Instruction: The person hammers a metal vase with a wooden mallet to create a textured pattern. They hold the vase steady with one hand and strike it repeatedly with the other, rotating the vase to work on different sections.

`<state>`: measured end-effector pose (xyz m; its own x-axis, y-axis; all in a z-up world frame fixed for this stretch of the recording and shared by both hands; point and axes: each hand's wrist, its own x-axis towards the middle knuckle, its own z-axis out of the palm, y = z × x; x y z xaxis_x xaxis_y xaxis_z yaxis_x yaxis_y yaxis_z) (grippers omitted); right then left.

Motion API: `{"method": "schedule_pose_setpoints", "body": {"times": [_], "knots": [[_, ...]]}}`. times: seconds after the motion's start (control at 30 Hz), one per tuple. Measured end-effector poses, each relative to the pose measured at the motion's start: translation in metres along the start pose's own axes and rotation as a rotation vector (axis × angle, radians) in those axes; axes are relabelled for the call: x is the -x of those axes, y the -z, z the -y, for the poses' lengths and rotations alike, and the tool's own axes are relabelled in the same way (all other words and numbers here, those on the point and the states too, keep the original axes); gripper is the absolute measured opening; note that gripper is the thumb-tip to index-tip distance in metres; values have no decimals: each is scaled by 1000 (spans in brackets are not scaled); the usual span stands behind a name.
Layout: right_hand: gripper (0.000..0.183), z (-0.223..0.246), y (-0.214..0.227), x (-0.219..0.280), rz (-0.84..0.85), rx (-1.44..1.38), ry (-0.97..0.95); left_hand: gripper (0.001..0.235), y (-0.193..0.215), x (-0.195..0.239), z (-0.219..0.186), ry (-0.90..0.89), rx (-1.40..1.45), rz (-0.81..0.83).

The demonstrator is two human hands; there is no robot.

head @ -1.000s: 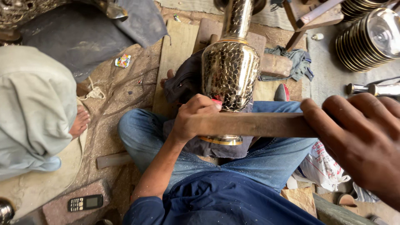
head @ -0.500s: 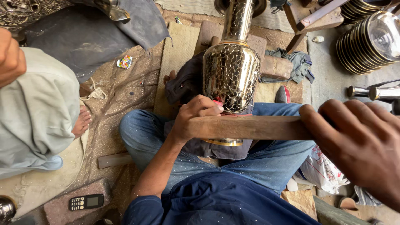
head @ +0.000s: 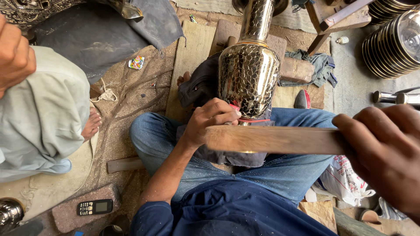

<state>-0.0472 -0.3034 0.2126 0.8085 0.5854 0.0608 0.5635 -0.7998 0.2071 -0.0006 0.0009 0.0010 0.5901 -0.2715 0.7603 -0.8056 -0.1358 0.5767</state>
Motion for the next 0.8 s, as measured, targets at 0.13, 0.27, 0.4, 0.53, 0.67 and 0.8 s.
{"method": "schedule_pose_setpoints", "body": {"times": [0.13, 0.27, 0.4, 0.53, 0.67, 0.8], "knots": [[45, 0, 1, 6, 125, 174, 0, 50, 1, 2, 1, -24, -18, 16], [50, 2, 3, 8, 89, 31, -54, 46, 1, 2, 0, -10, -18, 30], [44, 2, 1, 9, 52, 71, -46, 41, -2, 0, 0, -48, -71, -9], [38, -4, -8, 11, 202, 226, -72, 32, -6, 5, 3, -44, -14, -55], [43, -14, -18, 8, 73, 91, -166, 28, -11, 5, 7, 114, 279, -271], [54, -17, -25, -3, 51, -260, -339, 31, -17, 9, 3, 124, 166, -226]]}}
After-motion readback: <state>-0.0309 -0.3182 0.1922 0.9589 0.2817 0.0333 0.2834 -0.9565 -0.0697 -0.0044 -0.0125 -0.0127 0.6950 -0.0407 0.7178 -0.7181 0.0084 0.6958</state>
